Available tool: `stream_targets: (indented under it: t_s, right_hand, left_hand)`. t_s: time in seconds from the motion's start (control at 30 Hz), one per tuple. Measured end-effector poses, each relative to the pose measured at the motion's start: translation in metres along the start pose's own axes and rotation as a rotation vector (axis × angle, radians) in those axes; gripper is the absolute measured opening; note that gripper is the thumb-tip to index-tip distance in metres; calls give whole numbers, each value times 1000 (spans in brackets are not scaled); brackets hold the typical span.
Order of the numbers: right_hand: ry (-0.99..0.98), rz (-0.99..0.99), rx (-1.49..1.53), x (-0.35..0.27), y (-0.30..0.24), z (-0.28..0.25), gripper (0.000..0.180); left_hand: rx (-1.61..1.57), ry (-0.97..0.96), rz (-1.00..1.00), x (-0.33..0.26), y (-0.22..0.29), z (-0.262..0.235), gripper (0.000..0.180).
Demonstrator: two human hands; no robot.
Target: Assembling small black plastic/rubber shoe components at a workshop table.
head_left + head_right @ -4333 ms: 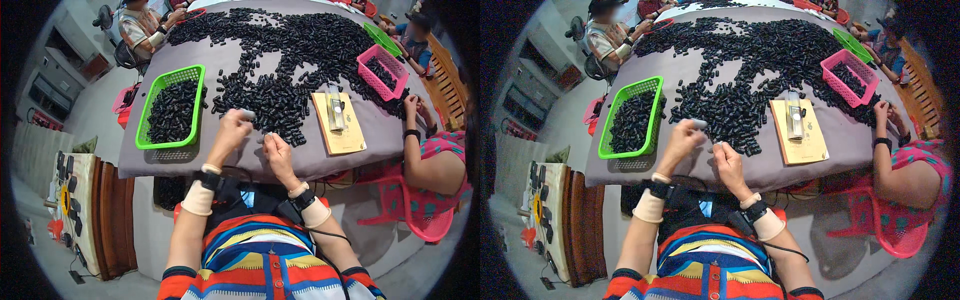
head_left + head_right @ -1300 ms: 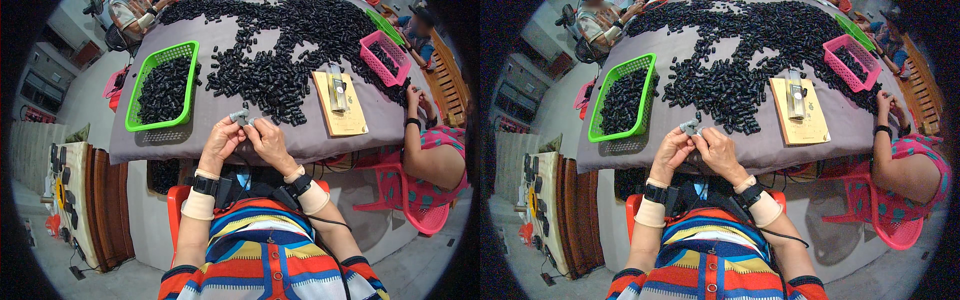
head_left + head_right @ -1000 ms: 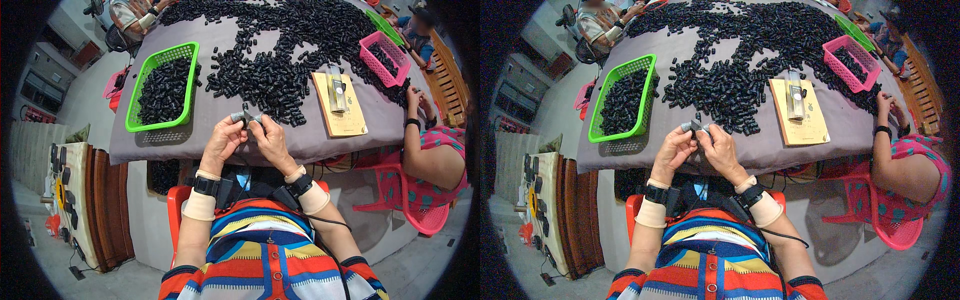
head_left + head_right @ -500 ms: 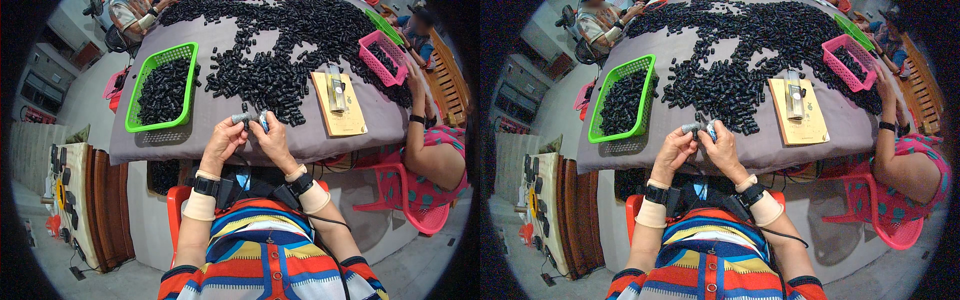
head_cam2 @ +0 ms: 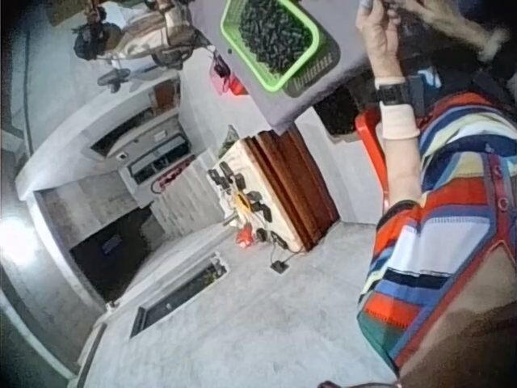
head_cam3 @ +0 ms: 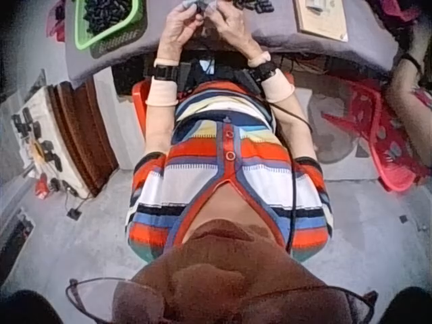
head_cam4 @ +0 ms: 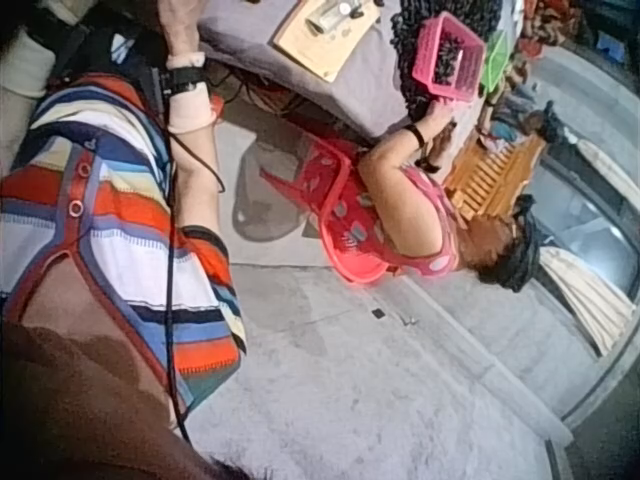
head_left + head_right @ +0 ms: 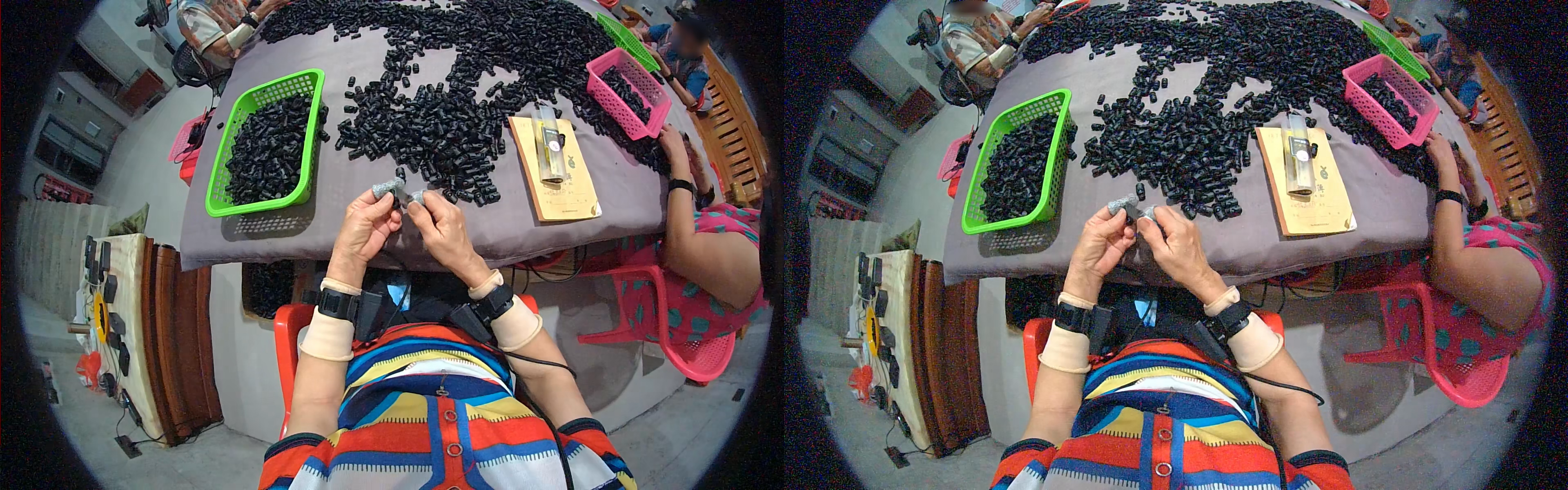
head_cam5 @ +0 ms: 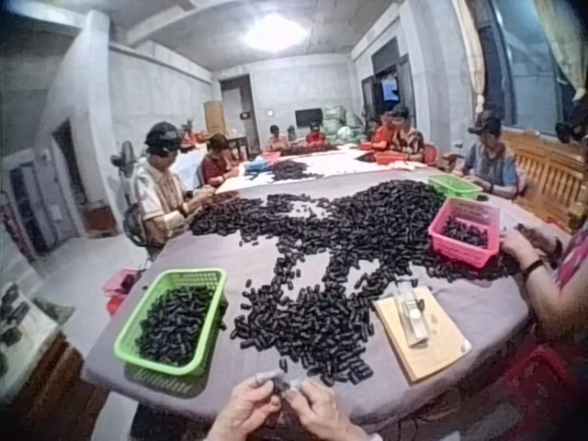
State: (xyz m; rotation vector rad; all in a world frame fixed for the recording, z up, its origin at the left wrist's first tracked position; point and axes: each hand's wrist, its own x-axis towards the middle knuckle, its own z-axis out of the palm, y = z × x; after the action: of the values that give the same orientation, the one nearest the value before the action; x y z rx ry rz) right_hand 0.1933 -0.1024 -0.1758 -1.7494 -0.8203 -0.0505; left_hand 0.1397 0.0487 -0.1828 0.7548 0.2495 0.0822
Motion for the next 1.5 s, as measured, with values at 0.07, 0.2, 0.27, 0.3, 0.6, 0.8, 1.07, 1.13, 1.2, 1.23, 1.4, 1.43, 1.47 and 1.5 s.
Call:
stream_targets:
  t_s: [0.07, 0.2, 0.27, 0.3, 0.6, 0.8, 1.07, 1.13, 1.2, 1.23, 1.4, 1.43, 1.47, 1.5]
  right_hand:
    - [0, -41, -21, -1, -3, 2, 19]
    - [-2, -92, -26, -1, -3, 3, 19]
    - [2, -101, -48, -1, -5, 4, 19]
    - [9, -109, -73, -1, -6, 4, 19]
    - [-6, -98, -104, -1, -5, 6, 19]
    - [5, -108, -136, -2, -3, 8, 18]
    - [24, -109, -166, -1, -1, 12, 19]
    - [27, -109, -164, -1, -1, 13, 19]
    - [36, -114, -184, -1, 0, 13, 19]
    - [36, -114, -184, -1, 0, 14, 19]
    - [33, -106, -222, 0, -4, 13, 20]
    - [33, -106, -222, 0, -4, 14, 20]
    - [43, -111, -215, 0, -5, 14, 20]
    - [52, -116, -209, 0, -5, 14, 20]
  left_hand:
    - [-7, -6, 4, 0, 0, -2, 16]
    - [-17, -29, -2, 2, -2, -7, 17]
    - [-24, -51, -8, 3, -2, -13, 20]
    - [-31, -75, -14, 3, -2, -15, 22]
    - [-8, -72, -13, 4, -3, -15, 23]
    - [-30, -101, -13, 5, -5, -19, 23]
    - [-3, -72, -22, 4, -4, -15, 22]
    - [0, -61, -22, 3, -3, -13, 22]
    - [28, -23, -26, 2, -3, -11, 17]
    - [28, -23, -26, 2, -2, -11, 17]
    - [46, 24, -18, 2, -1, -5, 16]
    - [46, 24, -17, 2, -1, -5, 16]
    - [47, 27, -15, 2, -1, -4, 16]
    - [48, 30, -13, 2, -2, -4, 16]
